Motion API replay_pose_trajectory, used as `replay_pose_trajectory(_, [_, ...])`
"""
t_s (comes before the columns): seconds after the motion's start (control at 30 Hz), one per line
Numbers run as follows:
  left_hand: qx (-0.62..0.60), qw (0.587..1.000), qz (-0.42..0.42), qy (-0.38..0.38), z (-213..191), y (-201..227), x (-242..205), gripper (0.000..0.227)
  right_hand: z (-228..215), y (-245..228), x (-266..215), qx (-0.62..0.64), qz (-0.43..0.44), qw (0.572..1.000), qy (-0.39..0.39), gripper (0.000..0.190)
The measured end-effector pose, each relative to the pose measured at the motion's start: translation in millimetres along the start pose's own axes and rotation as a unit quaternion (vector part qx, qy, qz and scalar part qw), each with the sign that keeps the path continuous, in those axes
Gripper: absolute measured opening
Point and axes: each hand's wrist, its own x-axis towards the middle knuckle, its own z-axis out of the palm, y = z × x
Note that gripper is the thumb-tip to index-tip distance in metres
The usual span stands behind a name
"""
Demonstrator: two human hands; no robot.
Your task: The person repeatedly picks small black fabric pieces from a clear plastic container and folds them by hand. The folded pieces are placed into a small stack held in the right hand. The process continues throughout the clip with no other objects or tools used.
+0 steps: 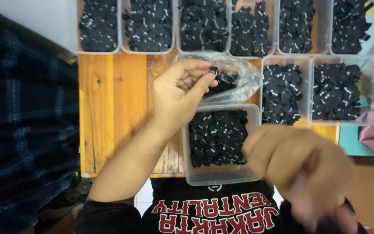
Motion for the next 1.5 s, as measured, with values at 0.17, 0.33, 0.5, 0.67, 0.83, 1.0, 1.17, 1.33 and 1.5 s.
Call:
replay_pose_trajectory(0.17, [0.074,0.997,0.012,-0.001,-13,7,31,0.017,-46,25,-55,-0.083,0.017,0.985,0.151,0.042])
replay_pose_trajectory(0.33, [0.06,0.998,-0.005,-0.014,-15,18,47,0.02,-79,49,-107,-0.169,0.067,0.937,0.298,0.043])
replay_pose_trajectory(0.5, [0.102,0.994,-0.043,0.001,-9,28,53,0.02,-87,60,-117,-0.237,0.072,0.906,0.343,0.046])
replay_pose_trajectory(0.67, [0.229,0.973,-0.019,-0.009,-10,13,69,0.014,-85,50,-112,-0.266,0.113,0.886,0.364,0.07])
replay_pose_trajectory(0.83, [0.332,0.943,0.031,-0.025,-17,-22,86,0.013,-88,51,-112,-0.261,0.115,0.888,0.361,0.066])
replay_pose_trajectory(1.0, [0.366,0.913,0.173,-0.04,-16,-8,70,0.018,-88,56,-110,-0.27,0.102,0.892,0.348,0.066])
replay_pose_trajectory(1.17, [0.324,0.921,0.19,-0.1,-12,22,30,0.015,-80,53,-98,-0.324,0.137,0.88,0.318,0.054])
replay_pose_trajectory(1.33, [0.296,0.921,0.171,-0.184,-17,32,0,0.015,-78,50,-93,-0.338,0.154,0.87,0.324,0.027])
replay_pose_trajectory(1.5, [0.571,0.649,-0.035,-0.501,7,60,-29,0.048,-82,50,-92,-0.307,0.143,0.881,0.329,0.044])
